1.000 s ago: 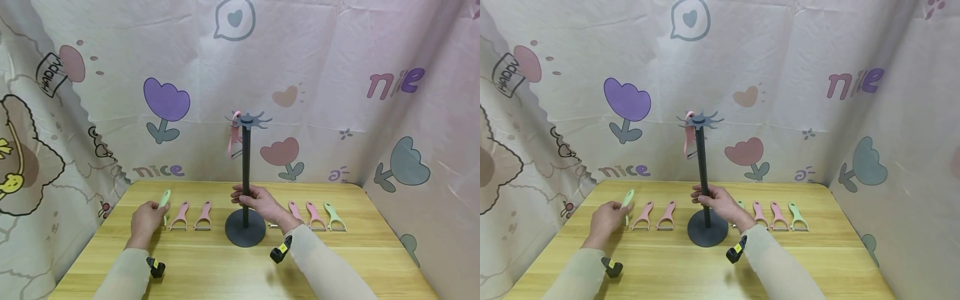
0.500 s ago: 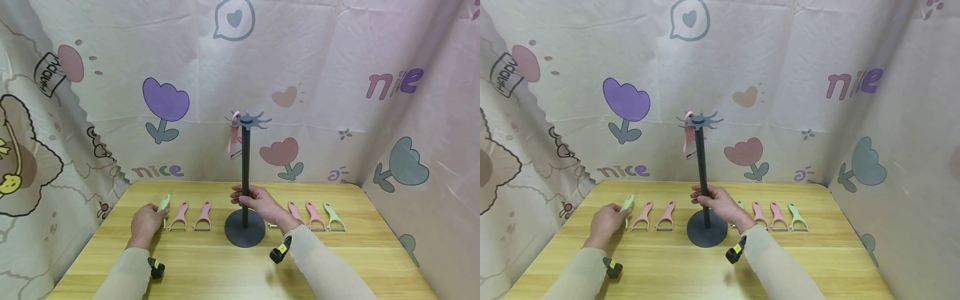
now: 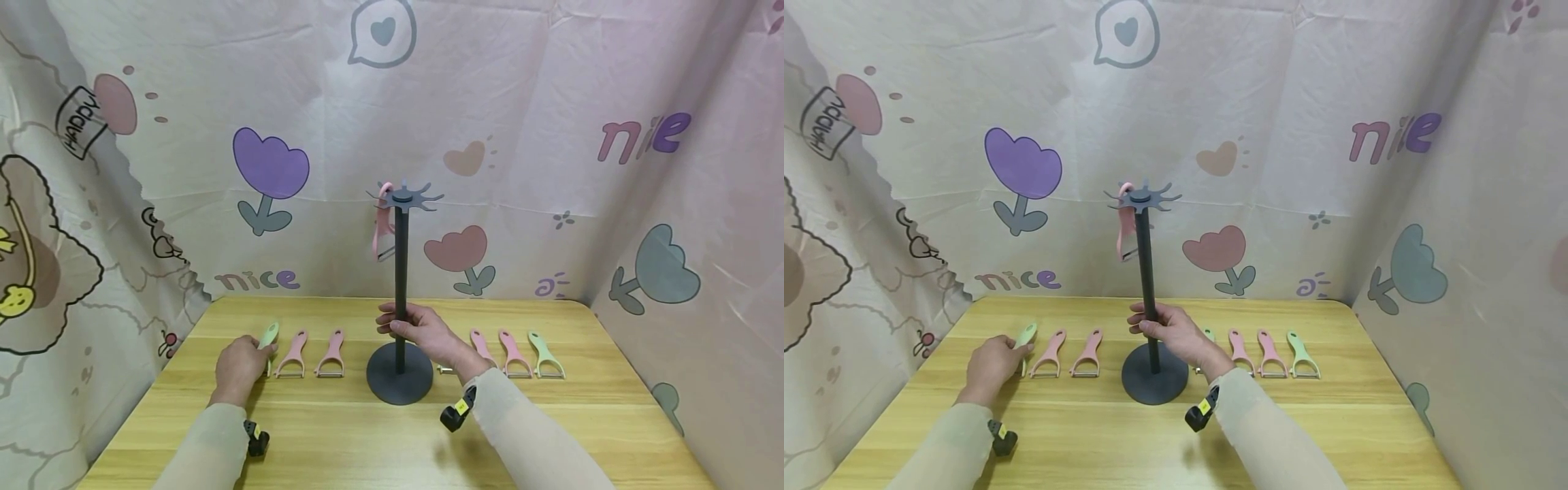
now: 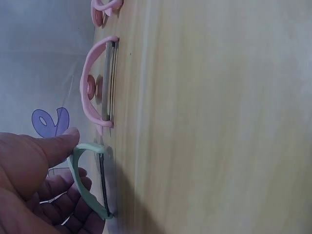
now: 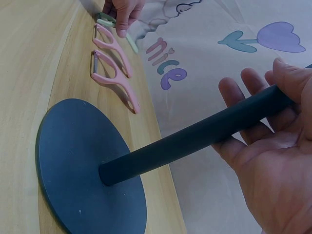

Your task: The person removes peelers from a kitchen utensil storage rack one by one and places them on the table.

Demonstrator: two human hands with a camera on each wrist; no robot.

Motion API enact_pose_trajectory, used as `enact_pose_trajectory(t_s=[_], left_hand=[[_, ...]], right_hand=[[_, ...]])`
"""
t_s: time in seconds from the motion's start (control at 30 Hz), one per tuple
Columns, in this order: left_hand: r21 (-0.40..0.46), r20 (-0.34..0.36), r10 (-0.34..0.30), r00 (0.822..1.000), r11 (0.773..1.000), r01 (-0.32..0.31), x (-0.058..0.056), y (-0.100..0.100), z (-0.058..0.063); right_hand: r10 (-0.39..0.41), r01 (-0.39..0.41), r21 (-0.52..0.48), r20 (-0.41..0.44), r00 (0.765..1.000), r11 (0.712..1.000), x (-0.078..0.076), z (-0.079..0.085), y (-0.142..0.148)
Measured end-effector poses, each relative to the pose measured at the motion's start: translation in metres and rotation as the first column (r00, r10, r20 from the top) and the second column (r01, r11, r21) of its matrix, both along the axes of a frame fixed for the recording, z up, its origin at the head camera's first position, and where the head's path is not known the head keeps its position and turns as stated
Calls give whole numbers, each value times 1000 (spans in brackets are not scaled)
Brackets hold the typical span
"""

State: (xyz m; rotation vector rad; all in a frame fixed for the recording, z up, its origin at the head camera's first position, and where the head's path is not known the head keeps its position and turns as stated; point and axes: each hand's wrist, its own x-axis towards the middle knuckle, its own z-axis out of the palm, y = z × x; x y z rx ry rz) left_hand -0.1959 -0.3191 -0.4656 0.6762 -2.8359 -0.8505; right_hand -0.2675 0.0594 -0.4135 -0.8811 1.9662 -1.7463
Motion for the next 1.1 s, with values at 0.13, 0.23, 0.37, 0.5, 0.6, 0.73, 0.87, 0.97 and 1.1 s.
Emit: enact_pose_trajectory(t_s=[0.13, 0.23, 0.37, 0.5, 0.6, 0.73, 0.87, 0.97, 1.1], left_hand=[[-22, 3, -11, 1000, 1000, 11, -1, -1, -1], [-40, 10, -18, 1000, 999, 19, -1, -1, 0], [-49, 21, -21, 1000, 999, 22, -2, 0, 0], [-42, 31, -24, 999, 999, 25, -2, 1, -1], [-40, 39, -28, 999, 999, 29, -2, 1, -2], [-50, 44, -33, 998, 998, 35, -3, 0, -2], [-46, 54, -35, 998, 998, 38, -3, -1, -2], [-43, 61, -33, 998, 998, 35, -3, -1, -2], [-47, 63, -36, 997, 998, 39, -3, 0, -2]], right_hand=[[-2, 2, 3, 0, 1000, 1000, 0, -1, 0], [-6, 6, 6, -3, 1000, 1000, 0, -1, -1], [-6, 6, 7, -5, 1000, 1000, 0, 0, 0], [-7, 7, 10, -2, 1000, 1000, 1, 1, 0], [-7, 7, 11, 2, 1000, 1000, 1, 2, 0], [-5, 5, 6, 6, 1000, 1000, 2, 3, -1], [-6, 6, -2, -2, 1000, 1000, 2, 2, -1], [-10, 10, -5, -1, 1000, 1000, 2, 2, -1], [-16, 16, -10, 9, 1000, 1000, 1, 0, 0]])
